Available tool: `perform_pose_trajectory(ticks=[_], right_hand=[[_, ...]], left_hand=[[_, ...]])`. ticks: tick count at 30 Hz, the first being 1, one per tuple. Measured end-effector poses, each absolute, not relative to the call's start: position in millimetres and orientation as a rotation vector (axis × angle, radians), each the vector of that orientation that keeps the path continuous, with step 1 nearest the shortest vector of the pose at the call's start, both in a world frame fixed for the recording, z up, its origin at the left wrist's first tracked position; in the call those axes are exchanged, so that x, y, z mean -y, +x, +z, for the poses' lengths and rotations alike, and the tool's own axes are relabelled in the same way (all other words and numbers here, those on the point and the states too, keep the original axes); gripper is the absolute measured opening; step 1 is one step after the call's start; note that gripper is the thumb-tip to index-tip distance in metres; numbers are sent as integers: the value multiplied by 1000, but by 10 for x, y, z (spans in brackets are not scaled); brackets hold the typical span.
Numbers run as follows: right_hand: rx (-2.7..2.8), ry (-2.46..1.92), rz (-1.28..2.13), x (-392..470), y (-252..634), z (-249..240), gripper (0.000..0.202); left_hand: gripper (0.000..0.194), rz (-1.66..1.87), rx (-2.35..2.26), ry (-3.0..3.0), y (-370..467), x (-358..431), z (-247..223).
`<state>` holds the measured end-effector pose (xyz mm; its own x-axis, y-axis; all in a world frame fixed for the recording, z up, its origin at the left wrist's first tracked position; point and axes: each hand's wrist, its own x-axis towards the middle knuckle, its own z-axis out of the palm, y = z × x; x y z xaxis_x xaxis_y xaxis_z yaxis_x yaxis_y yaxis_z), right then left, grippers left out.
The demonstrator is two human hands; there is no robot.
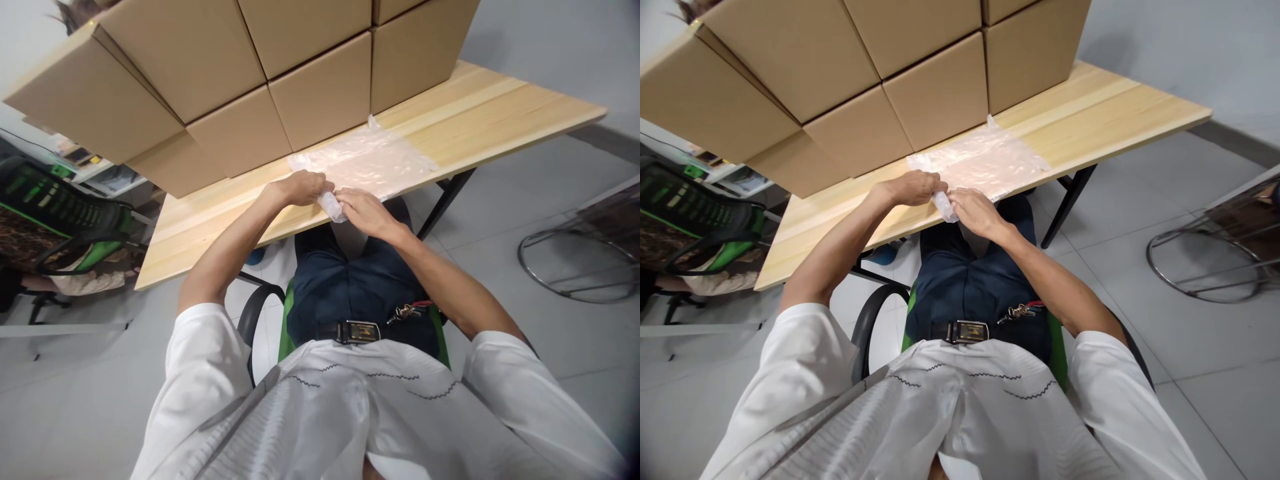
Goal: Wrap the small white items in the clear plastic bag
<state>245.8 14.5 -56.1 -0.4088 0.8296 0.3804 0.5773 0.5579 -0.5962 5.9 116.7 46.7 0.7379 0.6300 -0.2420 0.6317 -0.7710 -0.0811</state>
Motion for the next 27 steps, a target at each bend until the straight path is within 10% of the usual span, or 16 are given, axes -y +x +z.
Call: perform_pose_trajectory(ticks=[27], right_hand=[[1967, -1429, 331, -192, 2191, -554, 58]], left_hand=[[45, -305, -1033, 2739, -13, -1407, 491]])
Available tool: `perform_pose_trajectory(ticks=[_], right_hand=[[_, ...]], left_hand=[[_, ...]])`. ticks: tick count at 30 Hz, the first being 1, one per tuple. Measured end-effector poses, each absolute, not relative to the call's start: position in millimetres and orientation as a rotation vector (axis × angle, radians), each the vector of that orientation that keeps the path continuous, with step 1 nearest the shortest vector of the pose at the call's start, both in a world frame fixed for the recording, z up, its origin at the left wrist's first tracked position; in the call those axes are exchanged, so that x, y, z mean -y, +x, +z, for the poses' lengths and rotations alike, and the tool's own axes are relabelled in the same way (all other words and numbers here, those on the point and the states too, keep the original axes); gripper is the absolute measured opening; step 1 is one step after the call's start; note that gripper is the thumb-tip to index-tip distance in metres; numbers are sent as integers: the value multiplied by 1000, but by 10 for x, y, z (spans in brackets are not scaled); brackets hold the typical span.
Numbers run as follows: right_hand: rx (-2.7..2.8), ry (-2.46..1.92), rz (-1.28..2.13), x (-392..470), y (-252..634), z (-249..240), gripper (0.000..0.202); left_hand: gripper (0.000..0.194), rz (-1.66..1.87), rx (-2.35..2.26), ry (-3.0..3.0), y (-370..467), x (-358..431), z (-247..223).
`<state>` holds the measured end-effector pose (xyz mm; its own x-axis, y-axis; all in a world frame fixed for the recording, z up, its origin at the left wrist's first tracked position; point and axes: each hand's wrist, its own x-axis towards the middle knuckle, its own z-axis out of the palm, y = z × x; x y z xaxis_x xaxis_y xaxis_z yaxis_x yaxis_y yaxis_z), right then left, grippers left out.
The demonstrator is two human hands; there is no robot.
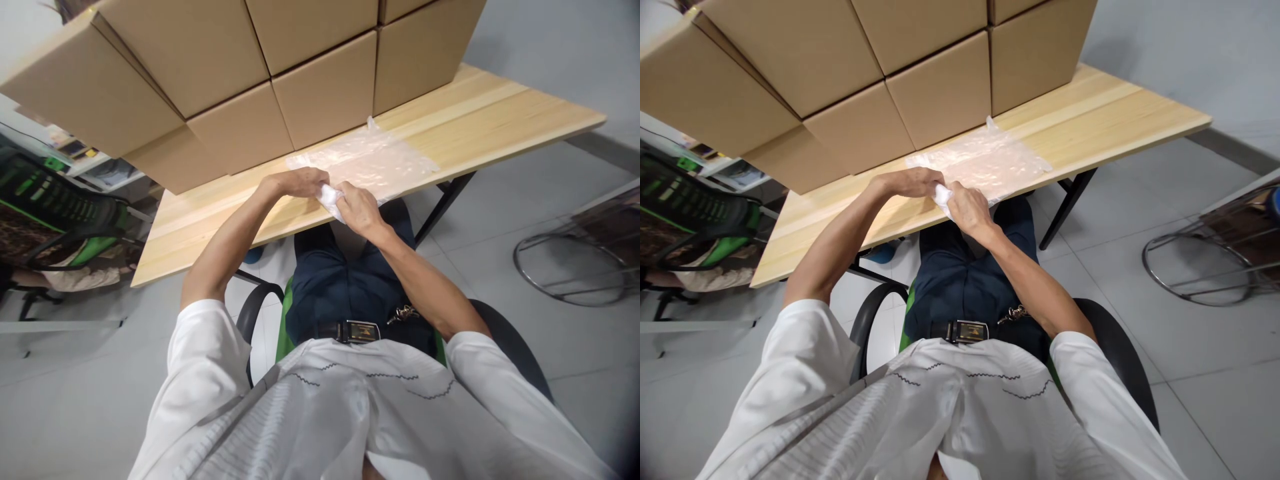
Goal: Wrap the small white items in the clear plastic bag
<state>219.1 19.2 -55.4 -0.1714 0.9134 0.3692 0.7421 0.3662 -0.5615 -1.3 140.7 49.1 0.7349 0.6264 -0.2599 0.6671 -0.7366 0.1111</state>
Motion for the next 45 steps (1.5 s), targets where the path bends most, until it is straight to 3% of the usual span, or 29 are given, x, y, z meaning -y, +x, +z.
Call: perform_pose_trajectory(ticks=[16, 24, 32, 45], right_hand=[[2201, -1560, 306, -577, 2743, -320, 45], [2269, -1380, -54, -134, 2486, -110, 54], [2282, -1321, 73, -25, 2194, -571, 71], [2251, -1290, 100, -129, 2374, -799, 74]], left_hand=[[28, -122, -1119, 2547, -144, -1085, 516], [14, -3, -1045, 2440, -131, -1059, 473], [15, 121, -1021, 2401, -183, -1045, 411], [34, 439, -1411, 2433, -621, -1048, 175]])
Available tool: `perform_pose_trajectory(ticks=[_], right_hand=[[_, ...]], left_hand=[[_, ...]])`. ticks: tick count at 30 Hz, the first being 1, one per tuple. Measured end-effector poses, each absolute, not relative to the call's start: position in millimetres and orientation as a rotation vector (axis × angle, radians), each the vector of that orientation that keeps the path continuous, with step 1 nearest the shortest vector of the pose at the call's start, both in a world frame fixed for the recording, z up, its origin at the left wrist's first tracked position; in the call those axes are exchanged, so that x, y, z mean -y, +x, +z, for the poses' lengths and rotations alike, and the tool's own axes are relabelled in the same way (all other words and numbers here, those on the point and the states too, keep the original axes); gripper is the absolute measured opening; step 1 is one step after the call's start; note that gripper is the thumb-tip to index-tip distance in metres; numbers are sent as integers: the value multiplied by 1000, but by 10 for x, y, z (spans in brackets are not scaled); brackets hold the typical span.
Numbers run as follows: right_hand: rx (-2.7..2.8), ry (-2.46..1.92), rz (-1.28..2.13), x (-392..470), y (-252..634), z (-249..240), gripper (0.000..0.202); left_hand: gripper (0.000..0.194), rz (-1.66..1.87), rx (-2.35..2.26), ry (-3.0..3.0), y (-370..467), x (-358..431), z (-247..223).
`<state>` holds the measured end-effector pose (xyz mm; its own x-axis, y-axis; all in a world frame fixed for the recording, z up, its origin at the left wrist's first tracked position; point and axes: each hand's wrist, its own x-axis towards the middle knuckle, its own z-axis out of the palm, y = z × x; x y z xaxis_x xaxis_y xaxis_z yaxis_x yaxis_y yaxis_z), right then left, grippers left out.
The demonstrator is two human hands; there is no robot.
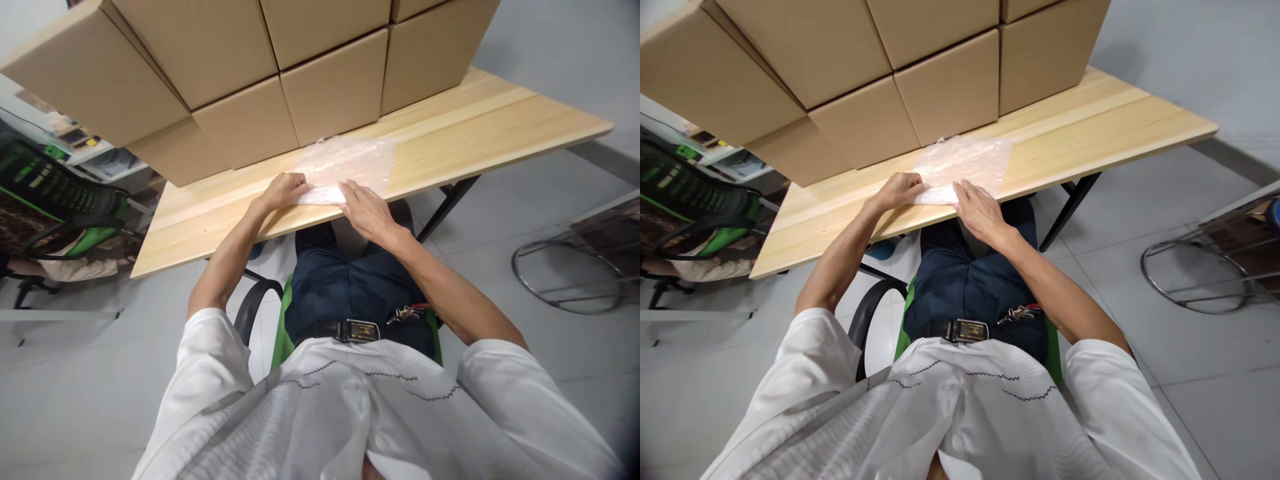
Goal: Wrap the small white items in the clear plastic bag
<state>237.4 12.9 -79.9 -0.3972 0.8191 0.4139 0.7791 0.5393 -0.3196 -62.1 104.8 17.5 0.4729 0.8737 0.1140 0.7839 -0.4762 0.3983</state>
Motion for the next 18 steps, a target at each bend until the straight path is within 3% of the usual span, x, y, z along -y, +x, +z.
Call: perform_pose_trajectory(ticks=[7, 14, 18], right_hand=[[2292, -1281, 94, -153, 2437, -749, 73], [2291, -1284, 106, -142, 2442, -733, 74], [2285, -1286, 107, -132, 2441, -725, 75]], left_hand=[[42, 518, -1563, 2394, -888, -1098, 53], [54, 790, -1381, 2093, -1264, -905, 85], [50, 800, -1356, 1991, -1429, -815, 74]])
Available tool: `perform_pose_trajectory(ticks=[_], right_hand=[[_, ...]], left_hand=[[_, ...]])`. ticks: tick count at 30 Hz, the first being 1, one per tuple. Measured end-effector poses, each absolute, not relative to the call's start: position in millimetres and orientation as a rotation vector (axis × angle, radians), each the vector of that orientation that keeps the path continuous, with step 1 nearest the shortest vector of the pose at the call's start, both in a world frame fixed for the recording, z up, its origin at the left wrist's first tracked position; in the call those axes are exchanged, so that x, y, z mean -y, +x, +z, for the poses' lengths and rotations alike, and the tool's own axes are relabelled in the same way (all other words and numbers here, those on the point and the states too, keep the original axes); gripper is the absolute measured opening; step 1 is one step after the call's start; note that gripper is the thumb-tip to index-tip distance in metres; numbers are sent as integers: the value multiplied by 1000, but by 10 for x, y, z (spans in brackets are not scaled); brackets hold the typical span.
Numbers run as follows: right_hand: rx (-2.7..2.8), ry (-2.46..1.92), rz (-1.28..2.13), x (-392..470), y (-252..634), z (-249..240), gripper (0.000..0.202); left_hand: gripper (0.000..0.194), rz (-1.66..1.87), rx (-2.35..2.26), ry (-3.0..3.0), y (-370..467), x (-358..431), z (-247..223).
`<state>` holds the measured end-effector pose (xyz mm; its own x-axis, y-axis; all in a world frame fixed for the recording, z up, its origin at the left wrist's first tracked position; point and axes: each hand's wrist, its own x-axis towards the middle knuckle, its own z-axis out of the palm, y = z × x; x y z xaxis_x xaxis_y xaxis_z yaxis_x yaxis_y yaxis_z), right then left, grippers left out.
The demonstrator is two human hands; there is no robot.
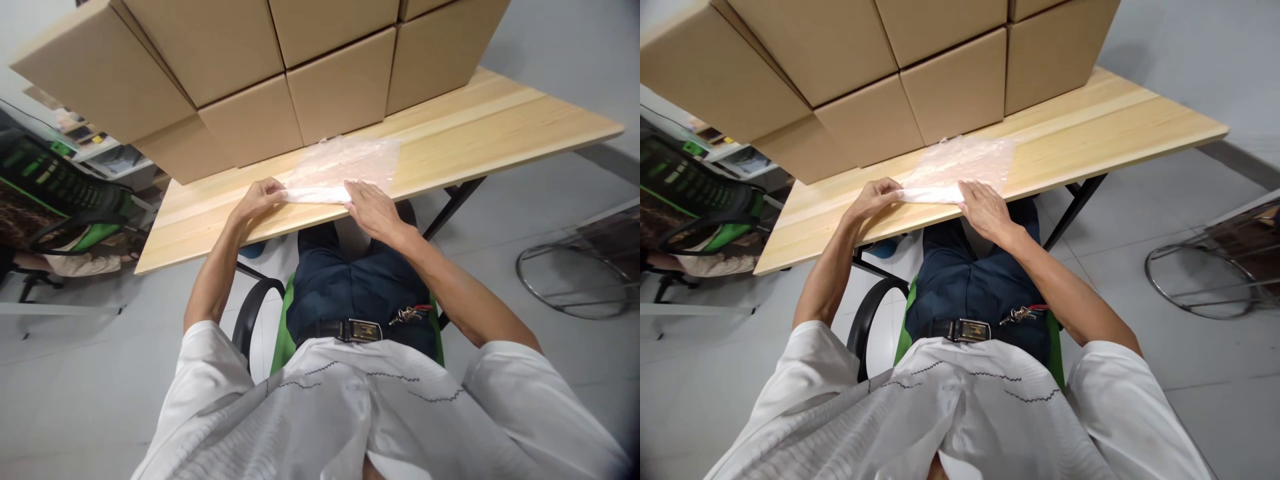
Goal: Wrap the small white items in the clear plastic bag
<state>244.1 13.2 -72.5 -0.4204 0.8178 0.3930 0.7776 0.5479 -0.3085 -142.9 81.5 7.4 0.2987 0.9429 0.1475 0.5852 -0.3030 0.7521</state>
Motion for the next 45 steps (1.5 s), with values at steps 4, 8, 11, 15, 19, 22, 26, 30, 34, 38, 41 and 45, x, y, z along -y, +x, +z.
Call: perform_pose_trajectory(ticks=[4, 8, 11, 15, 19, 22, 26, 30, 34, 38, 41, 45], right_hand=[[2281, -1299, 113, -112, 2442, -698, 75], [2278, -1294, 135, -113, 2448, -702, 76], [2249, -1273, 150, -127, 2454, -729, 75], [2241, -1274, 154, -123, 2453, -730, 75], [2264, -1278, 149, -108, 2446, -696, 75], [2260, -1280, 138, -115, 2443, -698, 75], [2253, -1272, 130, -122, 2453, -723, 75], [2278, -1283, 110, -100, 2476, -722, 80], [2293, -1292, 91, -91, 2495, -715, 82], [2286, -1308, 85, -90, 2498, -710, 78], [2310, -1299, 88, -87, 2508, -704, 77], [2323, -1284, 82, -82, 2532, -696, 78]], left_hand=[[44, 762, -1337, 1968, -1387, -855, 86], [51, 663, -1314, 1955, -1283, -951, 184], [55, 562, -1346, 1998, -1243, -1001, 277], [57, 413, -1286, 1965, -1234, -995, 370], [59, 397, -1242, 1920, -1260, -965, 404], [55, 429, -1265, 1902, -1279, -990, 383], [45, 523, -1308, 1880, -1270, -1054, 310], [37, 573, -1338, 1889, -1249, -1098, 236], [28, 523, -1414, 1990, -1309, -1144, 221], [30, 540, -1733, 2250, -1407, -1087, 214], [55, 674, -1824, 2437, -1333, -886, 115], [72, 656, -1382, 2705, -898, -592, -147]])
